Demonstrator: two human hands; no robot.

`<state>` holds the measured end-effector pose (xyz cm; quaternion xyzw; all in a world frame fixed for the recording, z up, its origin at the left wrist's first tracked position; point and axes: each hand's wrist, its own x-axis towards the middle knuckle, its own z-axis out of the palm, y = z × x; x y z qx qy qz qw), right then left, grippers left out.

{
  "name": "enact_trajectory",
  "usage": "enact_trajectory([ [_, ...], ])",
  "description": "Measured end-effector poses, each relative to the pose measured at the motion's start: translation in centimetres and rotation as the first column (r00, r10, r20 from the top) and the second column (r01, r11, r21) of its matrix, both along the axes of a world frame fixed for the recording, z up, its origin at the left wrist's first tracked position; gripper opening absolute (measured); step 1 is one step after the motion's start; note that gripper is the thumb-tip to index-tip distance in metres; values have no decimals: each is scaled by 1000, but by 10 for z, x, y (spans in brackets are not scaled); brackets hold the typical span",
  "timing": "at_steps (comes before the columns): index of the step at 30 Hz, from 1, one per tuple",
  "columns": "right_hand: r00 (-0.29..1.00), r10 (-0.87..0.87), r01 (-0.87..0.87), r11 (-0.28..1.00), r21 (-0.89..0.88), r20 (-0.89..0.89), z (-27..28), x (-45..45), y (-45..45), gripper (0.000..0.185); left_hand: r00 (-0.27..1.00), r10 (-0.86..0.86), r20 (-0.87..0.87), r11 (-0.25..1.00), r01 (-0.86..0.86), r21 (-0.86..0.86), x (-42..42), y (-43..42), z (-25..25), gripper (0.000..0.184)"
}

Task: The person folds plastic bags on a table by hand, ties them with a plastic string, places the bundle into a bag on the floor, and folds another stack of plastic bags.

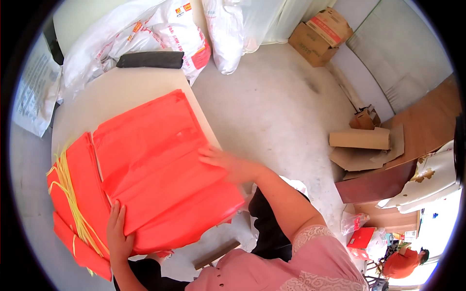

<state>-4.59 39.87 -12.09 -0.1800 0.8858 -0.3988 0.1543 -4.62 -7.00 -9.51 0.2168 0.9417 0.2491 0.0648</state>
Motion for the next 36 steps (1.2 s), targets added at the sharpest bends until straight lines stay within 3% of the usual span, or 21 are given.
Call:
enact_trajectory([
  [10,995,-26,26,1000,0,-94,-12,-2,-3,81,1000,-2,7,1000,2,6,-1,-2,-4,77],
  [36,997,-28,31,998,50,-73,4,1,-5,64,1000,-12,7,1000,11,28,-3,-8,-11,80],
])
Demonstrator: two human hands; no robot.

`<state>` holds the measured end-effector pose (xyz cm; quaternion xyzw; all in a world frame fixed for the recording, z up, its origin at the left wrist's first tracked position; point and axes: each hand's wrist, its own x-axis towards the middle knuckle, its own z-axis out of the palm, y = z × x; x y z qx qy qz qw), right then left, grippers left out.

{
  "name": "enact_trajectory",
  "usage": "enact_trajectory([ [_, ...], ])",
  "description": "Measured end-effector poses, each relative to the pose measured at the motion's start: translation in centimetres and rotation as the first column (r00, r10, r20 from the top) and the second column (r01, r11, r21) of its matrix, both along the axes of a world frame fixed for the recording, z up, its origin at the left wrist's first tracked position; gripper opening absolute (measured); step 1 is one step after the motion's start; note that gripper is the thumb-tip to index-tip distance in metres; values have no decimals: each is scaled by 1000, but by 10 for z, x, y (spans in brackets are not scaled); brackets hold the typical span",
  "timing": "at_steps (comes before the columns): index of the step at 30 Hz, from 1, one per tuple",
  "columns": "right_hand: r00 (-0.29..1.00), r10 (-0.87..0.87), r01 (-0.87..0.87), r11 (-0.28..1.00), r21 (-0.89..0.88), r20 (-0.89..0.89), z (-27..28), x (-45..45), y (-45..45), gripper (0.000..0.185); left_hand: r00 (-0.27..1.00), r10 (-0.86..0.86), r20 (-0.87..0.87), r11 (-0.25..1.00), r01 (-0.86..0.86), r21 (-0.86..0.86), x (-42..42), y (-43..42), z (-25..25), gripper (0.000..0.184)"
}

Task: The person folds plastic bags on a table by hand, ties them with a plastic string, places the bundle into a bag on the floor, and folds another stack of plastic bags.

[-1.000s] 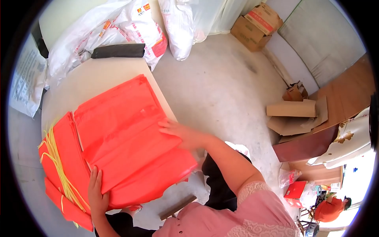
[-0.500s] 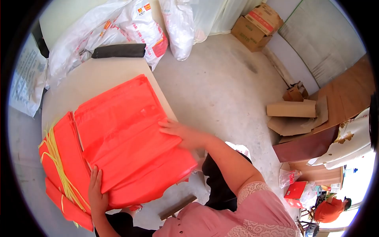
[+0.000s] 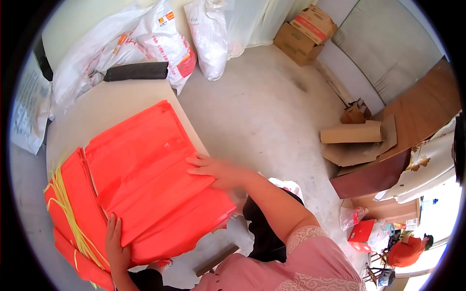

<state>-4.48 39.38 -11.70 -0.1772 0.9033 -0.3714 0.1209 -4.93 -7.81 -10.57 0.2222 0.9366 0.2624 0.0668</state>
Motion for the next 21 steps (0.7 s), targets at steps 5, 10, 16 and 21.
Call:
enact_trajectory([
  [5,1000,-17,17,1000,-15,3,1,1,0,62,1000,4,-1,1000,-4,31,0,2,0,77],
  [10,999,-22,20,997,-70,-35,-19,-2,1,63,999,37,5,997,-37,73,1,0,-1,70],
  [16,986,20,-27,999,-39,-165,-22,-3,7,76,999,14,-40,997,-11,78,-2,-1,7,61],
  [21,995,-41,24,986,-166,-96,-10,-3,6,58,998,56,-30,977,-49,208,0,-3,8,47],
])
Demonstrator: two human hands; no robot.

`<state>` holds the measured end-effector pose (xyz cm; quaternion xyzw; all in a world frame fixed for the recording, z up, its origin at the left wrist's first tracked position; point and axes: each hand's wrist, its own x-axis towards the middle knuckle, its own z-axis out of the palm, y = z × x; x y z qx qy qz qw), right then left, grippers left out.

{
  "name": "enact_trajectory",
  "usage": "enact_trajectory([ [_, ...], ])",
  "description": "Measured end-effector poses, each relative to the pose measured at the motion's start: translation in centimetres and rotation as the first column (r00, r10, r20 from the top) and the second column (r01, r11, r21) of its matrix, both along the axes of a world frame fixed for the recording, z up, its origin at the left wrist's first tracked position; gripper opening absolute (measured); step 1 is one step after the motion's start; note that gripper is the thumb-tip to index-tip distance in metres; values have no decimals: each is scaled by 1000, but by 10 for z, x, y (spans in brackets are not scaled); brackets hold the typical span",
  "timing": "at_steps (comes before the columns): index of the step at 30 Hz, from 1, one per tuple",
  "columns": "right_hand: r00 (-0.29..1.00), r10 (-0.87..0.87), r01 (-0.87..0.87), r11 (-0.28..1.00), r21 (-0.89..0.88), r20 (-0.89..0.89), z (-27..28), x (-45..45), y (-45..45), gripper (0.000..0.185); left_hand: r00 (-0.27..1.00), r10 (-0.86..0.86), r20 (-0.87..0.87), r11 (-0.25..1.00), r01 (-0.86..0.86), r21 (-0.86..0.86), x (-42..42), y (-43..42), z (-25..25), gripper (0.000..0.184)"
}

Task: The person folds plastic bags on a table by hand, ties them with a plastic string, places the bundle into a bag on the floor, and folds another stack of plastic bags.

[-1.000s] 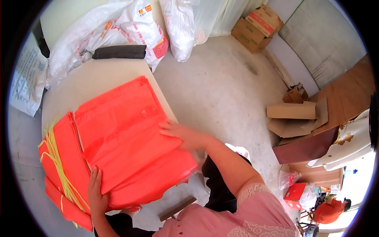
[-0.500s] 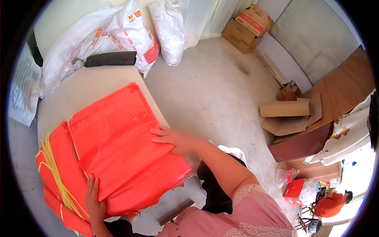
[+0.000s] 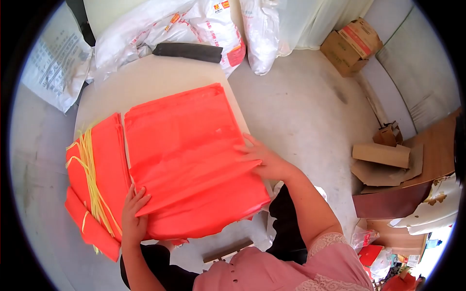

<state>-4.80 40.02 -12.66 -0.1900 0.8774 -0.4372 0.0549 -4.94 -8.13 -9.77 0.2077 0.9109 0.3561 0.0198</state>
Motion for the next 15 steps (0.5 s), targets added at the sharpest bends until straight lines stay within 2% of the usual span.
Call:
enact_trajectory([
  [1,1000,-13,13,999,-40,-3,0,2,-1,54,1000,-10,12,999,9,46,1,-2,0,42],
  [3,972,-95,152,951,-268,216,10,9,-6,41,999,-29,31,990,24,140,2,-6,-1,34],
  [4,938,-114,236,901,-363,326,18,12,-9,35,997,13,70,974,-28,223,3,-5,-2,29],
  [6,846,-129,362,850,-382,517,33,11,-16,26,983,86,162,917,-142,372,10,-6,-9,23],
  [7,786,-127,425,821,-381,604,38,8,-20,23,952,181,247,929,-248,276,10,-17,-22,22],
  [8,777,-162,451,817,-359,608,40,6,-23,25,906,280,319,923,-345,169,9,-38,-43,24],
  [10,759,-231,499,808,-315,609,43,0,-28,29,847,372,380,876,-456,158,7,-24,-28,28],
  [12,774,-274,532,771,-351,571,34,-10,-35,35,851,357,385,795,-494,354,-2,17,-2,31],
  [15,758,-324,576,740,-348,566,28,-21,-43,45,830,435,349,794,-537,286,-20,22,-16,32],
])
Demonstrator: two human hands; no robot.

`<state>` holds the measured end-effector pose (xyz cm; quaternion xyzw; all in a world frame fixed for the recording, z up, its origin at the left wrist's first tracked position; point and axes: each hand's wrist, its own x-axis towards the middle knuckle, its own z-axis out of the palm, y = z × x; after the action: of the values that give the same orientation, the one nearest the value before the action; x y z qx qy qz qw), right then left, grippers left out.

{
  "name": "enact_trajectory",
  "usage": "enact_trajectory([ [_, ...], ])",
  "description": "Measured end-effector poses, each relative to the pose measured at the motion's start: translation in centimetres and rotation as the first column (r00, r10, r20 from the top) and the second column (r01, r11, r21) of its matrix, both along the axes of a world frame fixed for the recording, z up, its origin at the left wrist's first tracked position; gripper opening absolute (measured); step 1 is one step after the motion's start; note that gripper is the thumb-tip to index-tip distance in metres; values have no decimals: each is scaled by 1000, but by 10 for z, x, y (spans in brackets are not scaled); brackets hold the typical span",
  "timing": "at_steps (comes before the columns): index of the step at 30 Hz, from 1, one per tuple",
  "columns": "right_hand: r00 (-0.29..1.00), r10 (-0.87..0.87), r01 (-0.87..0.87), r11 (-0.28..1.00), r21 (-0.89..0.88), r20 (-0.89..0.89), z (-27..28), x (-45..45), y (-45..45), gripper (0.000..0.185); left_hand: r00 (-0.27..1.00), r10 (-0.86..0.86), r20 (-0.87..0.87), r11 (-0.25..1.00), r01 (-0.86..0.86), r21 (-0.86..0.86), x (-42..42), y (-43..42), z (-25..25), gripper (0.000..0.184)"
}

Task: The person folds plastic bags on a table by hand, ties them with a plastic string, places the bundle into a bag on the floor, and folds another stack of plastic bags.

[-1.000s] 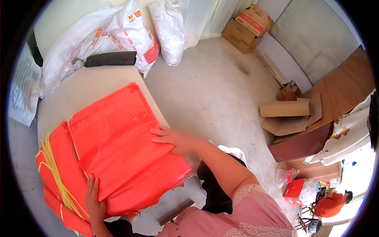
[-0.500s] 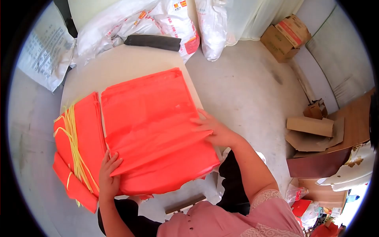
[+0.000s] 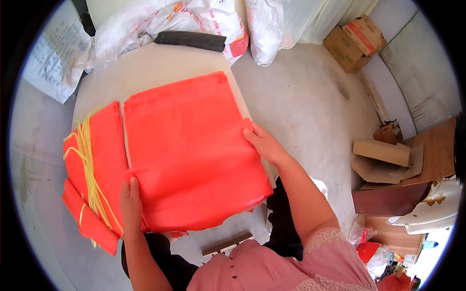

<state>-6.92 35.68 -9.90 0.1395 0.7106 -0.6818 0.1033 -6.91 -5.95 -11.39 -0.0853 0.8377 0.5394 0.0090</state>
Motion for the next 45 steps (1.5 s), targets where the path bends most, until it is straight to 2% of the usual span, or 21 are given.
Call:
enact_trajectory([
  [1,1000,-14,14,1000,11,9,1,-4,-1,49,1000,-2,1,999,2,-46,-5,-2,-6,30],
  [4,999,36,-35,979,201,-1,10,-5,-4,59,999,-29,-28,989,24,-149,-17,0,-23,34],
  [9,998,17,0,972,233,-68,1,-7,-6,65,990,-44,-130,960,6,-280,-17,6,-23,59],
  [12,995,8,22,956,293,-102,2,-8,-11,67,993,-18,-116,976,-8,-218,-13,20,-7,60],
  [15,994,-21,58,933,355,-107,-8,-8,-11,68,981,-28,-192,991,3,-132,-13,22,-16,59],
  [18,991,-29,83,898,433,-129,-16,-7,-9,69,992,-20,-126,982,-4,-188,-12,28,-4,55],
  [21,982,-18,107,872,478,-186,-30,-8,-7,74,978,-55,-200,954,-8,-301,-16,21,-17,52],
  [25,979,44,65,860,505,-200,-35,-8,-5,73,987,-57,-153,919,-8,-395,-12,25,-9,48],
  [27,980,75,64,754,653,-183,-26,-4,-9,67,991,-54,-120,896,-5,-444,-11,28,-2,47],
  [30,985,103,46,602,797,-135,1,0,-16,61,999,-2,-48,780,-29,-625,-9,40,18,47],
  [31,988,106,36,555,831,-114,7,2,-18,59,985,-93,-143,724,-32,-690,-7,39,16,48],
  [33,868,400,156,346,925,-296,-21,3,-23,56,906,-294,-305,597,-75,-799,-3,36,4,51],
  [34,768,543,241,245,939,-339,-34,6,-31,55,860,-414,-298,598,10,-801,1,41,0,54],
  [35,683,628,193,338,921,-373,-39,10,-49,59,799,-528,-288,586,97,-804,9,50,-4,57],
  [37,574,728,71,410,909,-374,-38,19,-82,66,683,-687,-248,540,251,-804,19,70,-5,62],
  [39,538,790,-45,376,926,-294,-31,26,-100,72,588,-784,-199,485,380,-788,23,90,-3,67],
  [42,573,791,-134,350,927,-216,-35,24,-101,80,644,-756,-117,492,443,-750,25,94,-7,71],
  [45,538,824,-149,298,943,-176,-39,15,-89,80,672,-736,-84,500,456,-736,24,95,-1,71],
])
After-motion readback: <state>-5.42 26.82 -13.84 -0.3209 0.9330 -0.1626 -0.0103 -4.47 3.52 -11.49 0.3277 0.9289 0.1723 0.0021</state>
